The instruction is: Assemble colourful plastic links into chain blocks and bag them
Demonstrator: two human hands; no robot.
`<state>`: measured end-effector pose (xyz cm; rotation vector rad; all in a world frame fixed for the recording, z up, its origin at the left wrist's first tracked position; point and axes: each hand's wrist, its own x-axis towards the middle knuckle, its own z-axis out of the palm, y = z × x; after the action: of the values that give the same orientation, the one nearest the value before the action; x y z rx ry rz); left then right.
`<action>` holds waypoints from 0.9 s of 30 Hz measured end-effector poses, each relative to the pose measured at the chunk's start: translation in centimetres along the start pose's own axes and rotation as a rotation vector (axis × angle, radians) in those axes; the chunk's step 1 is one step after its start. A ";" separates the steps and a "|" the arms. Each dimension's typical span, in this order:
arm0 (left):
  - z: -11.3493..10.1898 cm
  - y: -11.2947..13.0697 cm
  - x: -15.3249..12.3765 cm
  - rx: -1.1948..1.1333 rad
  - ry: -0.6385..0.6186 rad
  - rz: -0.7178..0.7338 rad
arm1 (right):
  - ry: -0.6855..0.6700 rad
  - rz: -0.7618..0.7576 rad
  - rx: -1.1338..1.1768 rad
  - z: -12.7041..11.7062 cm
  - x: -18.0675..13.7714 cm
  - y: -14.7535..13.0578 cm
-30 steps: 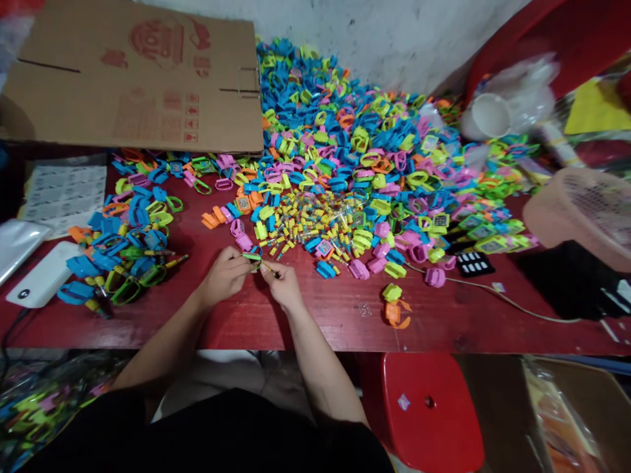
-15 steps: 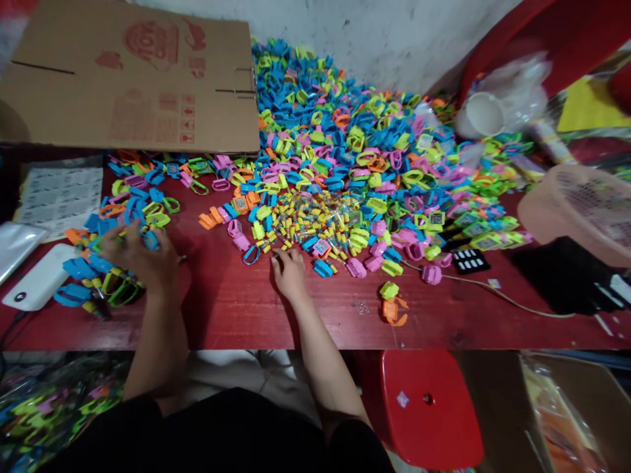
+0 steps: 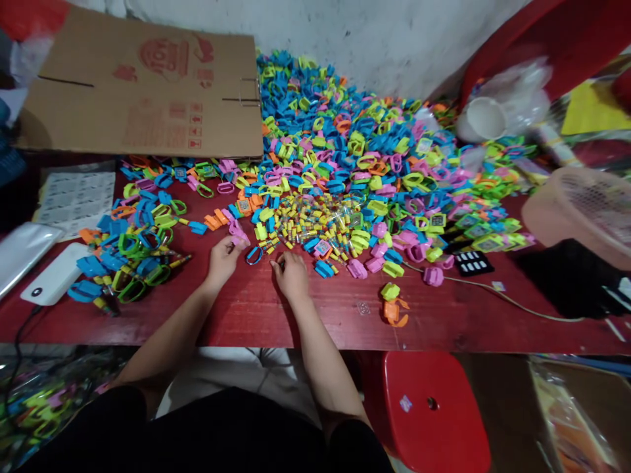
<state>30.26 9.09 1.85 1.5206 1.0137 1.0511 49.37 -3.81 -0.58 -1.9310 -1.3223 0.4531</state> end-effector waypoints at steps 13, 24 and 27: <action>-4.5 1.8 0.3 -0.613 -0.044 -0.510 | -0.080 0.109 0.731 0.7 -3.2 -3.6; -3.0 2.5 -5.4 -0.277 0.125 -0.242 | -0.255 -0.117 0.328 2.0 -5.0 -6.1; -3.4 2.1 -7.1 -0.254 0.107 -0.306 | -0.251 -0.150 0.211 1.7 -5.9 -5.0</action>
<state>25.28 2.82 3.45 1.0752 1.1006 1.0064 42.63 -7.53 1.27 -1.6282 -1.5003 0.7465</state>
